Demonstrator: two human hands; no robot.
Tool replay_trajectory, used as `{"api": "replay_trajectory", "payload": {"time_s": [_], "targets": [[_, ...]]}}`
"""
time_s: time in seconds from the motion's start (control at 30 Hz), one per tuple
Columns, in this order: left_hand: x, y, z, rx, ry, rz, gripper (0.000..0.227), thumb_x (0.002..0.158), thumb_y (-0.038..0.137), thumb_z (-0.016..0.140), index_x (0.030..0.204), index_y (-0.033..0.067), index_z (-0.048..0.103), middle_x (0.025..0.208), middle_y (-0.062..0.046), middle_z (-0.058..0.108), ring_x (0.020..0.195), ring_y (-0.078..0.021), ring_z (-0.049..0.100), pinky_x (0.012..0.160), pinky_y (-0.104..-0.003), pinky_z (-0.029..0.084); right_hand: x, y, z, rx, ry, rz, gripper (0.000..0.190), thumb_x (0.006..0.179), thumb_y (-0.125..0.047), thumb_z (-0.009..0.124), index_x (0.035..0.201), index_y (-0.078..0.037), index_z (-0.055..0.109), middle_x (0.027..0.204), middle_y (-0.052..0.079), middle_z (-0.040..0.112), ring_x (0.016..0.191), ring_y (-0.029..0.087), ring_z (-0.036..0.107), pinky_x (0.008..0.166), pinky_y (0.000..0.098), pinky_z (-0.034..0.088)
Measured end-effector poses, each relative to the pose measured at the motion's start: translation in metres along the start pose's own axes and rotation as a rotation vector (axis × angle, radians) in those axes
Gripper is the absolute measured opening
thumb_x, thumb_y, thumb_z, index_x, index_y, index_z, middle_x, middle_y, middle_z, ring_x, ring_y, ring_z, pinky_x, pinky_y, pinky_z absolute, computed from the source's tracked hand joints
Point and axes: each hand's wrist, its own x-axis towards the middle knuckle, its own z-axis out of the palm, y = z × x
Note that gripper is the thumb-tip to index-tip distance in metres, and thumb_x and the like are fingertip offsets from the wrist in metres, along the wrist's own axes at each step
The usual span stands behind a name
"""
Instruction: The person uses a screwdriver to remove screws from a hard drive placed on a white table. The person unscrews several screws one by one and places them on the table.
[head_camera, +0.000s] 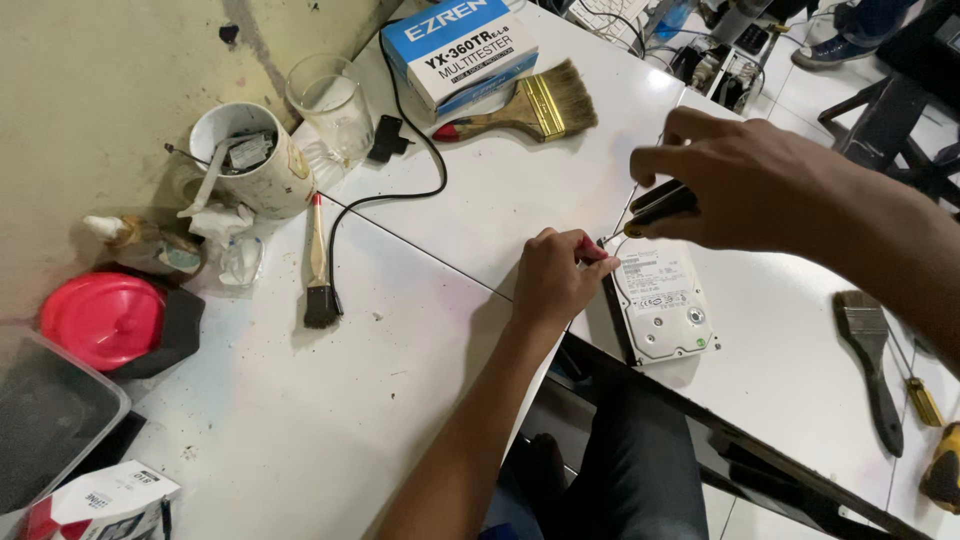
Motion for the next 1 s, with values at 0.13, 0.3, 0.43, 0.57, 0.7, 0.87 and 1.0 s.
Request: {"api": "replay_trajectory", "payload": {"time_s": [0.13, 0.3, 0.43, 0.57, 0.7, 0.87, 1.0], "targets": [[-0.003, 0.010, -0.007, 0.013, -0.029, -0.068, 0.022, 0.081, 0.036, 0.086, 0.084, 0.0155, 0.080, 0.084, -0.006, 0.079, 0.092, -0.0234, 0.072, 0.085, -0.043, 0.055, 0.002, -0.002, -0.021, 0.105, -0.176, 0.079, 0.011, 0.093, -0.041, 0.077, 0.102, -0.035, 0.074, 0.109, -0.008, 0.065, 0.094, 0.016, 0.071, 0.079, 0.0369, 0.056], [-0.001, 0.004, -0.002, 0.020, -0.041, -0.078, 0.022, 0.080, 0.033, 0.088, 0.081, 0.0143, 0.077, 0.081, -0.001, 0.080, 0.095, -0.0235, 0.069, 0.091, -0.042, 0.051, 0.008, 0.004, -0.002, -0.081, 0.032, 0.125, 0.033, 0.109, -0.055, 0.056, 0.125, -0.033, 0.075, 0.092, 0.002, 0.084, 0.089, 0.026, 0.080, 0.066, 0.0436, 0.064], [-0.001, 0.001, 0.001, 0.029, -0.015, -0.042, 0.021, 0.080, 0.032, 0.088, 0.080, 0.0147, 0.076, 0.080, 0.001, 0.081, 0.092, -0.0241, 0.068, 0.086, -0.042, 0.052, 0.005, -0.002, 0.001, -0.079, 0.137, 0.022, 0.032, 0.110, -0.049, 0.057, 0.115, -0.026, 0.079, 0.097, 0.000, 0.082, 0.088, 0.025, 0.079, 0.070, 0.0430, 0.062], [0.000, -0.001, 0.002, 0.035, -0.001, -0.029, 0.022, 0.079, 0.031, 0.091, 0.081, 0.0140, 0.078, 0.080, -0.002, 0.080, 0.090, -0.0242, 0.070, 0.084, -0.043, 0.054, -0.002, -0.013, -0.026, 0.060, -0.112, 0.114, 0.063, 0.083, -0.031, 0.086, 0.137, -0.029, 0.053, 0.132, 0.008, 0.054, 0.086, 0.030, 0.071, 0.072, 0.0469, 0.058], [0.000, 0.001, 0.002, 0.048, -0.005, -0.065, 0.022, 0.078, 0.033, 0.090, 0.081, 0.0148, 0.078, 0.081, -0.002, 0.080, 0.092, -0.0239, 0.072, 0.088, -0.042, 0.054, 0.004, -0.003, -0.017, 0.035, -0.071, 0.020, 0.046, 0.085, -0.023, 0.082, 0.126, -0.026, 0.062, 0.114, 0.003, 0.063, 0.091, 0.029, 0.070, 0.072, 0.0468, 0.056], [-0.003, 0.016, -0.012, 0.014, -0.048, -0.062, 0.015, 0.085, 0.026, 0.087, 0.085, 0.0139, 0.079, 0.082, -0.008, 0.079, 0.089, -0.0251, 0.072, 0.083, -0.040, 0.057, 0.010, -0.010, 0.017, -0.058, 0.069, 0.054, 0.043, 0.109, -0.052, 0.060, 0.089, -0.016, 0.072, 0.079, 0.004, 0.075, 0.069, 0.025, 0.075, 0.061, 0.0368, 0.061], [-0.001, 0.008, -0.003, 0.020, -0.048, -0.089, 0.024, 0.082, 0.036, 0.087, 0.080, 0.0149, 0.077, 0.080, -0.001, 0.080, 0.093, -0.0227, 0.069, 0.087, -0.042, 0.052, 0.010, -0.003, 0.035, -0.081, 0.102, 0.037, 0.050, 0.114, -0.057, 0.051, 0.097, -0.015, 0.072, 0.079, 0.002, 0.075, 0.066, 0.026, 0.073, 0.052, 0.0399, 0.061]]}}
